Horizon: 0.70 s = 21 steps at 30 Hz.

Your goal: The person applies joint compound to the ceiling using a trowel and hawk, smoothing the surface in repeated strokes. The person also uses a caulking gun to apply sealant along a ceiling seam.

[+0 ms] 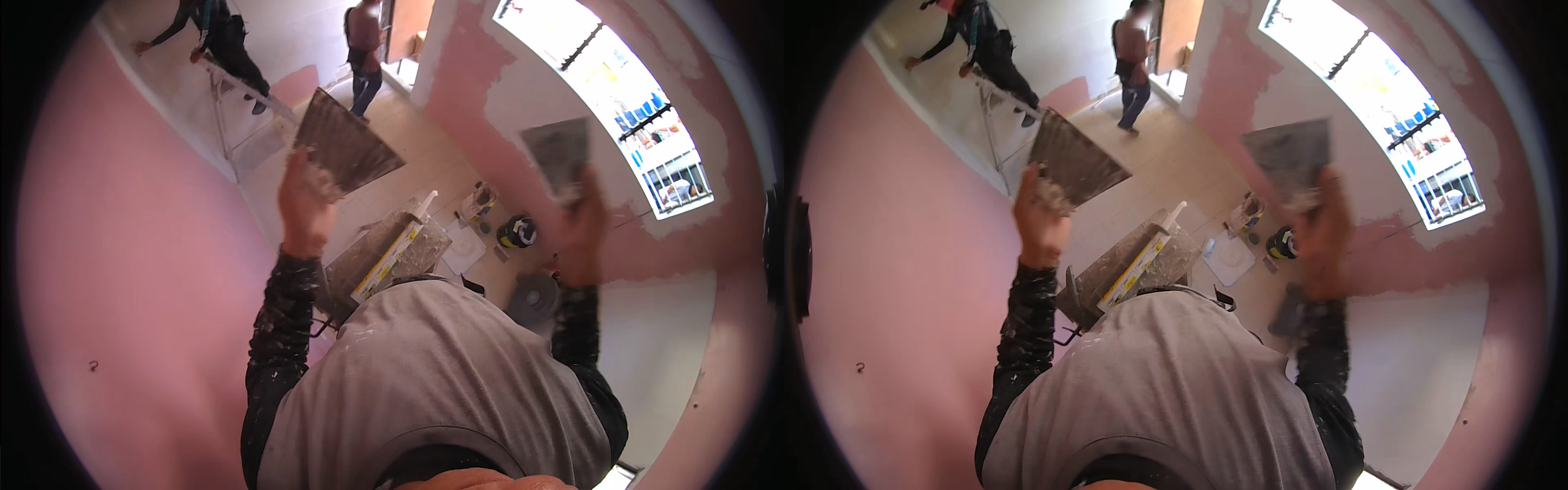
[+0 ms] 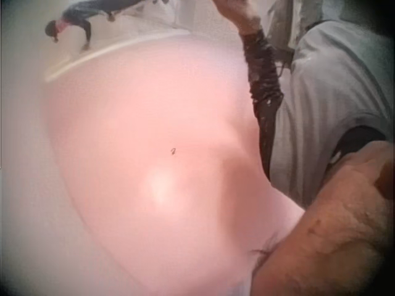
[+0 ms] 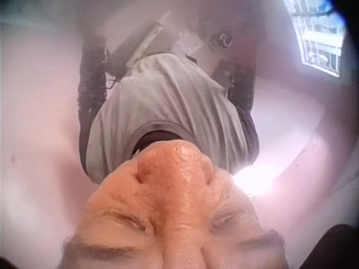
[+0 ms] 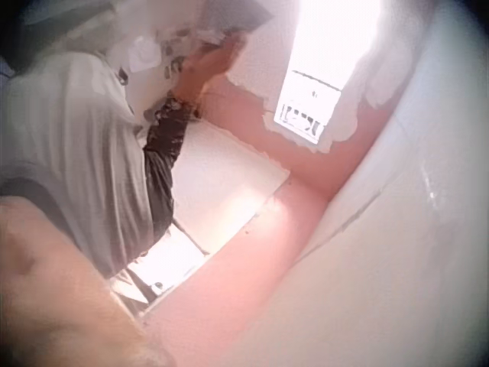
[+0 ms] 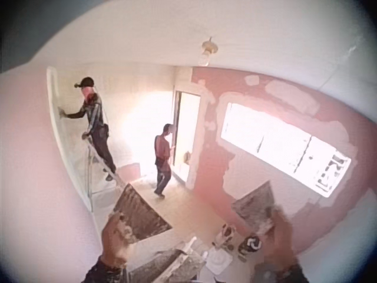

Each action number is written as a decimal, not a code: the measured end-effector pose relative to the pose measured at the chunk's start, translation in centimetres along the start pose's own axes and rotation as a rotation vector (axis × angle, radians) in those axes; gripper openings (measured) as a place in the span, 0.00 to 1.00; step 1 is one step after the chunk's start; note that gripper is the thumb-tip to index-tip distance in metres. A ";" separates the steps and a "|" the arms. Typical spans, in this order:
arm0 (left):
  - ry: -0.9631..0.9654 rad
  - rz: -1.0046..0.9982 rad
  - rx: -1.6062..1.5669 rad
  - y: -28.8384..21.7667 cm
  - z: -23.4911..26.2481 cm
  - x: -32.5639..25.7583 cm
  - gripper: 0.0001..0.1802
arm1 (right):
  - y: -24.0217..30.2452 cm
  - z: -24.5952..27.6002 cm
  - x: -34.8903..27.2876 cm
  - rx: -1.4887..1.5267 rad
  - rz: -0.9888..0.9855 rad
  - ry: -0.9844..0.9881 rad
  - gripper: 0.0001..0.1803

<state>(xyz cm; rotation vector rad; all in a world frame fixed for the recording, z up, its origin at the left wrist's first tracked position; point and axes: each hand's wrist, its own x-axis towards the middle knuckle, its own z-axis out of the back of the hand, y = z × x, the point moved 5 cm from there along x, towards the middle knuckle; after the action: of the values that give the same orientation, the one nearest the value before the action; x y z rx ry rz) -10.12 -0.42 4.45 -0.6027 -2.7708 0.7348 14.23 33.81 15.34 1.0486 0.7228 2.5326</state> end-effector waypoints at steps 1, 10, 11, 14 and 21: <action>-0.241 0.055 0.062 1.4 -2.8 -1.2 0.08 | -1.3 -3.8 -1.7 0.360 -0.168 0.016 0.29; -0.090 0.281 0.020 12.1 -3.8 -4.9 0.10 | 0.8 -17.2 -6.5 1.544 -0.823 0.066 0.10; -0.090 0.296 0.044 12.5 -3.6 -4.9 0.10 | 1.0 -17.4 -6.6 1.564 -0.837 0.099 0.10; -0.100 0.341 0.082 13.5 -3.0 -4.9 0.12 | -0.3 -18.1 -7.8 1.571 -0.870 0.138 0.13; 0.012 0.321 0.584 15.0 -0.2 -4.2 0.28 | -0.8 -17.1 -7.6 1.345 -0.753 0.151 0.17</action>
<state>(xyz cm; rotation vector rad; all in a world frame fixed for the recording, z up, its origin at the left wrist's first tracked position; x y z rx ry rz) -1.30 9.74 -3.50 -0.9107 -2.2862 1.5169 7.21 25.32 0.20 0.5916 2.4181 1.2812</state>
